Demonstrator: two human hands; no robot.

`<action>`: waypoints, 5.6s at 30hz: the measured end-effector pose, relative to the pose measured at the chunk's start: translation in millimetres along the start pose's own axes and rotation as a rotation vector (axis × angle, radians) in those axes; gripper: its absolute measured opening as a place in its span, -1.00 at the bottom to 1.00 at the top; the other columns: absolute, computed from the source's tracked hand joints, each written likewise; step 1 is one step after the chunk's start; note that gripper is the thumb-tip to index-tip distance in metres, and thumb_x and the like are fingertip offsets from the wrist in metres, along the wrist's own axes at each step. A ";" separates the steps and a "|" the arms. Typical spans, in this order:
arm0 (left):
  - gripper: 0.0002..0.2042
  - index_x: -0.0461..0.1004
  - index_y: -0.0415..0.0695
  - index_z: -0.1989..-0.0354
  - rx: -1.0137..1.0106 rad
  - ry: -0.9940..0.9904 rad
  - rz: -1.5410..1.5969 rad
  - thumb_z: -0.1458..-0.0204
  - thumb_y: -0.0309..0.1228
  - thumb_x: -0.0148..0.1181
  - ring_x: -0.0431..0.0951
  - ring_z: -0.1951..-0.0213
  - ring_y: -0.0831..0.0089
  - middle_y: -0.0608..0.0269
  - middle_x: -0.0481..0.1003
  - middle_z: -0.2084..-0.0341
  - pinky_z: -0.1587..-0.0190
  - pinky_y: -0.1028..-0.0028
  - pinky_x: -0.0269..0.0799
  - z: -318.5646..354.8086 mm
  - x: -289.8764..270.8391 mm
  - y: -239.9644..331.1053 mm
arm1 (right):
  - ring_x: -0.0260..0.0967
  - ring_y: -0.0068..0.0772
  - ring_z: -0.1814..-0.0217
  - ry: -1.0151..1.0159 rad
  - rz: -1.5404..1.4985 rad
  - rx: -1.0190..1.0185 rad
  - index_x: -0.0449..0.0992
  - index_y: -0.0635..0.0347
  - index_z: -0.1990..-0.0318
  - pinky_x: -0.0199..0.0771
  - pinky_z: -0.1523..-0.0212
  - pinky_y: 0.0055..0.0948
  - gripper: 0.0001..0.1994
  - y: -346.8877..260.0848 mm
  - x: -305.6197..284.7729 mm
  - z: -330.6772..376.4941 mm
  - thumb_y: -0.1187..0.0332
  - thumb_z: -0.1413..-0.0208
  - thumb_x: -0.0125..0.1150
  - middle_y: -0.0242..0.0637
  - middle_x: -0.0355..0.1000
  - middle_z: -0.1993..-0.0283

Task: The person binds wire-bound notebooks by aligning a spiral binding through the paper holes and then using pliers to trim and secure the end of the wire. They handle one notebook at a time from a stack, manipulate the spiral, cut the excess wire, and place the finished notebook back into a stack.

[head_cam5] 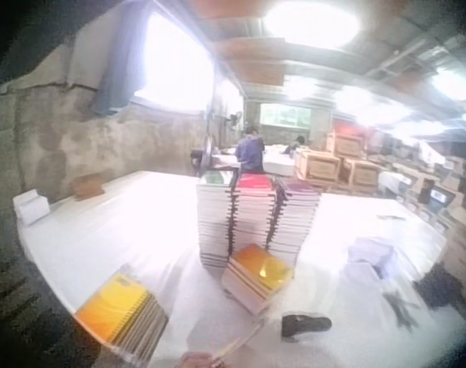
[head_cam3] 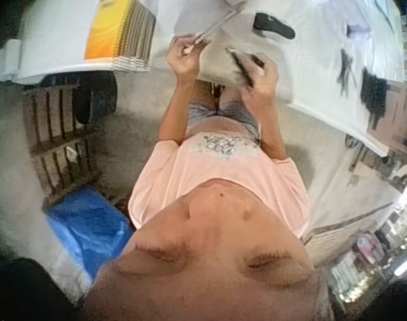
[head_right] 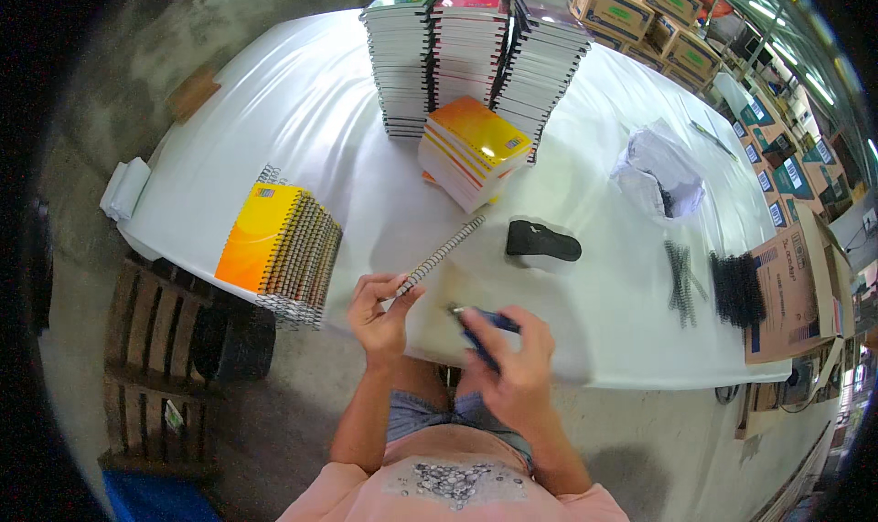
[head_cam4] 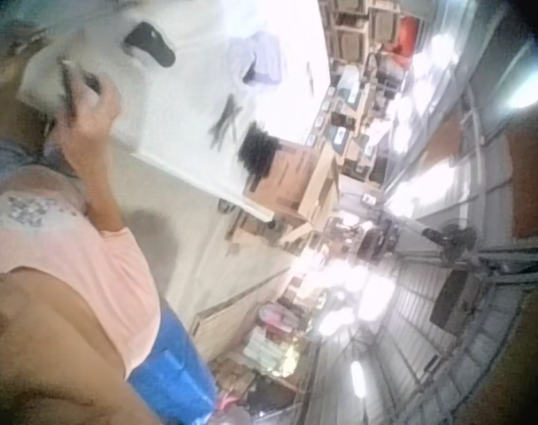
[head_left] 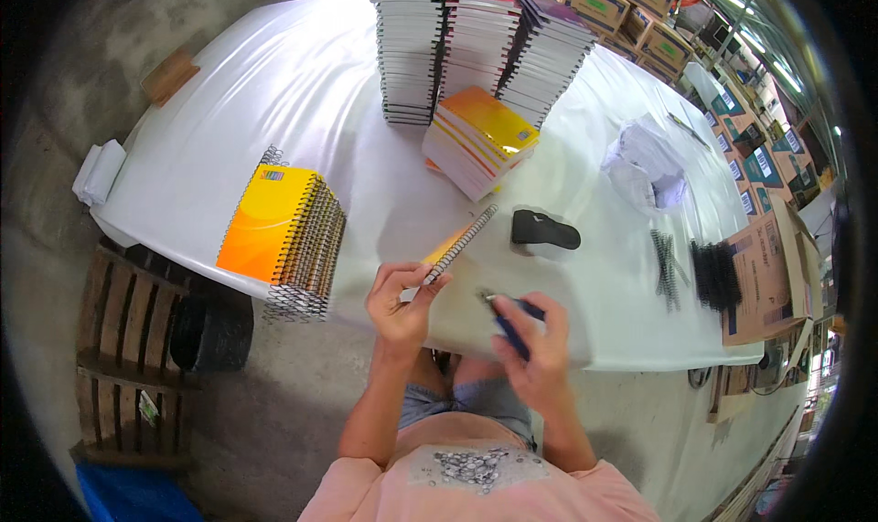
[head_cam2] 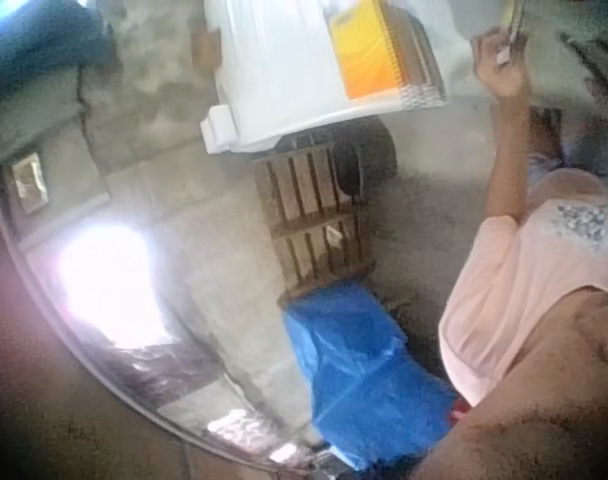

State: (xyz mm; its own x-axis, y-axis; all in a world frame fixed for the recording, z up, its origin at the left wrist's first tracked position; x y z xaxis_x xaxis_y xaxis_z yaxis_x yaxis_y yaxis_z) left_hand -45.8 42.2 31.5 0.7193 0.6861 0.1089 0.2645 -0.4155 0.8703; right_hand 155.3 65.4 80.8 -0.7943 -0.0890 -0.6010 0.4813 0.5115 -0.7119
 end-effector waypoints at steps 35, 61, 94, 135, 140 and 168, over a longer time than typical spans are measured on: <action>-0.72 0.25 -0.16 0.20 0.352 0.361 -0.238 0.05 -0.56 0.21 0.32 0.29 0.50 0.26 0.28 0.35 0.12 0.51 0.24 -27.1 -109.0 147.1 | 0.37 -0.54 0.16 -0.214 -1.004 -0.033 0.34 0.30 -0.07 0.37 0.20 -0.63 -0.57 -100.5 73.4 -117.1 0.52 0.01 0.23 -0.27 0.39 0.03; -0.71 0.26 -0.24 0.03 0.371 0.690 -0.277 -0.08 -0.46 0.02 0.22 -0.06 0.37 0.10 0.22 -0.02 -0.11 0.39 0.10 -48.9 -163.2 118.3 | 0.35 -0.13 0.02 -0.007 0.181 0.428 0.48 0.05 0.04 0.30 0.08 0.00 -0.46 135.7 2.9 -252.5 0.02 0.22 0.34 -0.19 0.38 0.08; -0.54 0.31 -0.09 0.43 0.456 -0.271 -0.717 0.43 -0.16 0.44 0.17 -0.04 -0.04 0.15 0.28 0.15 0.00 -0.05 0.11 13.4 54.2 28.8 | 0.43 -0.04 0.39 0.186 1.121 0.296 0.51 0.11 0.29 0.34 0.27 -0.08 -0.85 288.9 -222.5 -75.7 0.46 0.04 0.07 -0.01 0.42 0.54; -0.53 0.41 0.04 0.49 0.484 -0.255 -0.825 0.54 0.03 0.42 0.31 0.20 0.23 0.35 0.32 0.43 0.16 0.10 0.11 16.2 56.8 23.0 | 0.35 -0.41 0.42 -0.568 -0.304 0.333 0.54 0.15 0.21 0.34 0.41 -0.44 -0.84 60.2 28.3 -41.5 0.39 -0.05 0.18 -0.28 0.41 0.43; -0.53 0.40 0.04 0.53 0.511 -0.270 -0.845 0.45 0.16 0.30 0.33 0.28 0.35 0.42 0.32 0.47 0.20 0.07 0.10 17.2 50.7 19.0 | 0.36 -0.35 0.51 -0.368 -0.125 -0.026 0.40 0.10 -0.02 0.33 0.44 -0.41 -0.72 37.0 18.7 -48.3 0.32 -0.15 0.04 -0.20 0.41 0.52; -0.49 0.34 -0.12 0.52 0.405 -0.400 -0.590 0.61 -0.13 0.49 0.24 0.00 0.00 0.05 0.27 0.06 0.04 0.08 0.18 4.9 40.9 16.1 | 0.35 -0.29 -0.05 -0.726 -0.589 0.111 0.43 0.30 0.43 0.32 -0.08 -0.31 -0.81 67.0 57.2 -86.2 0.72 0.24 0.00 -0.10 0.45 0.05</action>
State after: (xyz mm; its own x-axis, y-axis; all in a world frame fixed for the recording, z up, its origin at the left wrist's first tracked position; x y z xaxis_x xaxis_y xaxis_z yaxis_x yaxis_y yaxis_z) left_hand -9.0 60.6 47.6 0.5434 0.6264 -0.5589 0.8277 -0.2884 0.4815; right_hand 110.2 168.2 30.1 -0.5135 -0.8376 -0.1863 0.1381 0.1335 -0.9814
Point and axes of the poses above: each hand's wrist, its own z-axis away from the middle knuckle, its own x-axis out of the palm, y = z × x, the point moved 8 cm from there along -z, towards the middle knuckle
